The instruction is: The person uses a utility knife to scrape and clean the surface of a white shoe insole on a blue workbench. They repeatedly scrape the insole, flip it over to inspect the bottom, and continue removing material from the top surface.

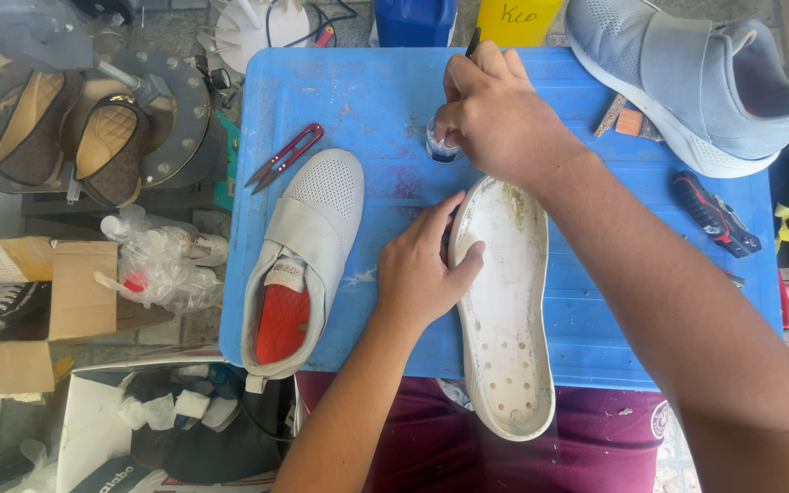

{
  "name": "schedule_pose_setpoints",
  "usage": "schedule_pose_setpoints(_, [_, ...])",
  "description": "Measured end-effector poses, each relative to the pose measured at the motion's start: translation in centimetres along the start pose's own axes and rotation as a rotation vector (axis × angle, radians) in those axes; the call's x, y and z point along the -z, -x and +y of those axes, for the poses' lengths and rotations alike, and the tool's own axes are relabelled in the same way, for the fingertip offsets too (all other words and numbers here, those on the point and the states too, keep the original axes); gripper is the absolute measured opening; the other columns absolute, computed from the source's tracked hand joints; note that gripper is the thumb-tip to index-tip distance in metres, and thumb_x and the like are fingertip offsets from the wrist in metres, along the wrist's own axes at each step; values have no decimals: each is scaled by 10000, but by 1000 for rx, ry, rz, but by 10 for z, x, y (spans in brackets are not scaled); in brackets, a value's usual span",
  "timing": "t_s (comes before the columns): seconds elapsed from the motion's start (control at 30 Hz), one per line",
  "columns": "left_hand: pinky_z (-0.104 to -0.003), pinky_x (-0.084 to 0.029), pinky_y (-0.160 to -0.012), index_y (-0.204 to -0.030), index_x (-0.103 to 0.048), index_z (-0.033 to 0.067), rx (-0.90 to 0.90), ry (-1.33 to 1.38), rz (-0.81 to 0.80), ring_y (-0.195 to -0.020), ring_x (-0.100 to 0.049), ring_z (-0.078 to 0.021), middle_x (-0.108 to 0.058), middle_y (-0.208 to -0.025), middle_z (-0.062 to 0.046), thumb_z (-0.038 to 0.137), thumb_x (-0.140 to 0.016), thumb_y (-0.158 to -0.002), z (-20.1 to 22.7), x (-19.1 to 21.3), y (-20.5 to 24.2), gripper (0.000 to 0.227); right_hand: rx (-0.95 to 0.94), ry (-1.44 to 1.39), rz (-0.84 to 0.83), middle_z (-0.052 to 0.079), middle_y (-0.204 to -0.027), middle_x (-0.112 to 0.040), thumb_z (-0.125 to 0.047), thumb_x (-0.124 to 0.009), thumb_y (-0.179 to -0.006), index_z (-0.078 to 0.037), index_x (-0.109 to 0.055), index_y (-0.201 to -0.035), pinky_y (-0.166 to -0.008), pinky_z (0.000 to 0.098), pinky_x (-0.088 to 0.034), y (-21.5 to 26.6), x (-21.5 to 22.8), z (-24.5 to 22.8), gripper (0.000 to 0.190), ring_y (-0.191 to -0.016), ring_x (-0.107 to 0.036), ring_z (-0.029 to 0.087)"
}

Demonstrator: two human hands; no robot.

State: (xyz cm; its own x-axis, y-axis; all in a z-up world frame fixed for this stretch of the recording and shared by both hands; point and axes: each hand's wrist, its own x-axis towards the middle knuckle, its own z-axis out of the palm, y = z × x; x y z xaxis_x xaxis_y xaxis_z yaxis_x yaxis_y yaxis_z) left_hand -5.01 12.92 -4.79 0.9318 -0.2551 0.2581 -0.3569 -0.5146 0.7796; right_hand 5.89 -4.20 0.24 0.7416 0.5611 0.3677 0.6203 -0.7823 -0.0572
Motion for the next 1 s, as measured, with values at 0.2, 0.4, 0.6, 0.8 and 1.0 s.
schedule_pose_setpoints(0.2, [-384,-597,-761,-1409,-573,95,-56,-7,10,-868,-753,-260,-731,-1184,-109,282,-786,-803,1,3,1,669,18,-94,32,26,-1018,-590,-120,-870,-723,-222,-843,-925,-917,401,-421,0,6,6,228,-1047,-509,283])
schedule_pose_setpoints(0.4, [-390,-590,-739,-1411,-561,89,15,26,-78,-789,-739,-250,-722,-1202,-110,245,-750,-853,0,5,1,609,-18,-306,170,38,-1141,-691,-73,-849,-866,-132,-788,-1020,-1014,407,-461,20,19,12,176,-1084,-554,295])
schedule_pose_setpoints(0.6, [-385,-590,-848,-1424,-562,53,-105,112,31,-1028,-720,-303,-692,-1250,-148,160,-725,-935,8,2,-2,526,-315,-589,164,95,-1077,-749,-15,-766,-936,-44,-741,-1084,-873,346,-545,94,64,-8,153,-971,-692,220])
schedule_pose_setpoints(0.8, [-366,-598,-766,-1280,-661,56,75,271,59,-882,-719,-260,-668,-1013,-118,114,-676,-879,36,-19,-32,406,-355,-664,17,87,-978,-749,-10,-761,-800,-43,-729,-962,-821,356,-562,160,91,-50,169,-904,-700,224])
schedule_pose_setpoints(1.0, [-386,-552,-817,-1263,-693,53,36,75,115,-872,-686,-281,-642,-999,-123,86,-698,-816,55,-40,-74,448,-233,-476,24,89,-975,-709,-42,-782,-752,-46,-727,-982,-835,409,-544,174,80,-63,236,-937,-659,300])
